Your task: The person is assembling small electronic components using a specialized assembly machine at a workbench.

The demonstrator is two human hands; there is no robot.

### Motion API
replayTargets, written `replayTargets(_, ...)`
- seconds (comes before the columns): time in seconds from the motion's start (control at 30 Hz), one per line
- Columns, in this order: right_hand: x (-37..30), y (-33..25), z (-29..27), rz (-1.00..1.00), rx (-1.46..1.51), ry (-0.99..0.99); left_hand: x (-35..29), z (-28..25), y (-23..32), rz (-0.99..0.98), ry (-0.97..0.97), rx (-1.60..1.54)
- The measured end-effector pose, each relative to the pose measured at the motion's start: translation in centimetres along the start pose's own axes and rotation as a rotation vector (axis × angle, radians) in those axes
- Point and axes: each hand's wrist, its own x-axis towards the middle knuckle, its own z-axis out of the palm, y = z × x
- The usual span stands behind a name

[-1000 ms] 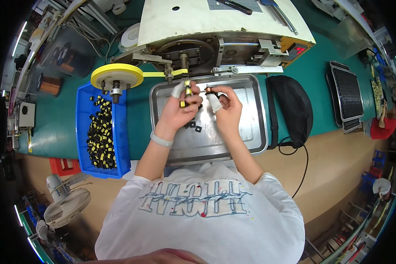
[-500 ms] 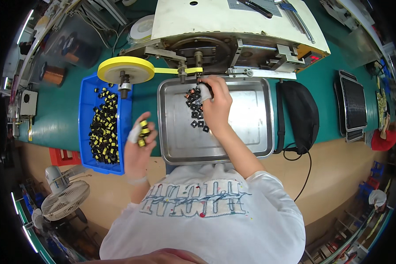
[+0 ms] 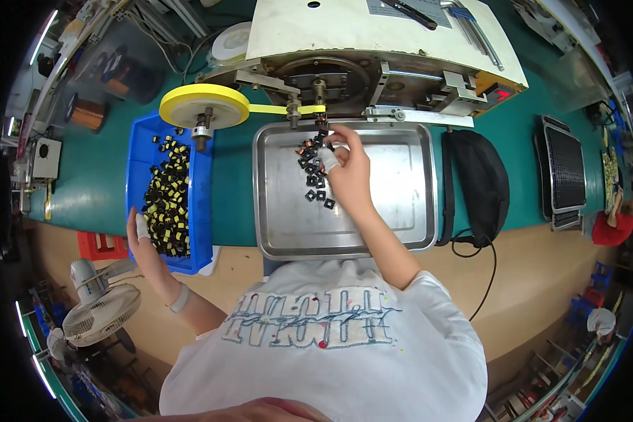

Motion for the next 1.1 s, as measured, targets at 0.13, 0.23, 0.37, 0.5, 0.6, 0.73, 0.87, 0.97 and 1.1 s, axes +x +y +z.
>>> replayTargets(0.13,-1.0,0.5,-1.1,0.13,0.134,-0.058,-1.4,2.0,1.9,0.037,-0.121,0.019)
replayTargets(0.23,-1.5,-0.2,-1.9,0.112,0.088,-0.046,-3.7,5.5,3.2,0.007,-0.374,-0.186)
replayTargets(0.37,-1.7,-0.4,-3.0,0.156,0.064,-0.077,-6.6,12.7,1.6,-0.429,-0.809,-0.575)
replayTargets(0.5,-2.0,-1.2,-3.9,0.192,0.065,-0.07,-7.9,19.9,0.3,-0.686,-1.021,-0.617)
replayTargets(0.6,-2.3,-2.0,-4.2,0.3,0.196,0.016,-8.2,24.4,-0.7,-0.813,-1.028,-0.709)
replayTargets(0.73,-2.6,-2.4,-4.4,0.265,0.233,0.047,-8.7,27.0,-1.3,-0.922,-1.007,-1.14)
replayTargets(0.87,-1.7,-2.5,-3.8,0.18,0.224,0.147,-8.7,24.8,-2.0,-1.072,-1.206,-1.154)
replayTargets(0.97,-0.3,-2.1,-2.5,0.106,0.199,0.142,-9.2,21.7,-3.1,-1.081,-1.186,-1.116)
replayTargets(1.1,1.2,-1.9,-0.2,-0.098,0.124,0.114,-9.1,18.1,-4.3,-1.119,-1.001,-1.275)
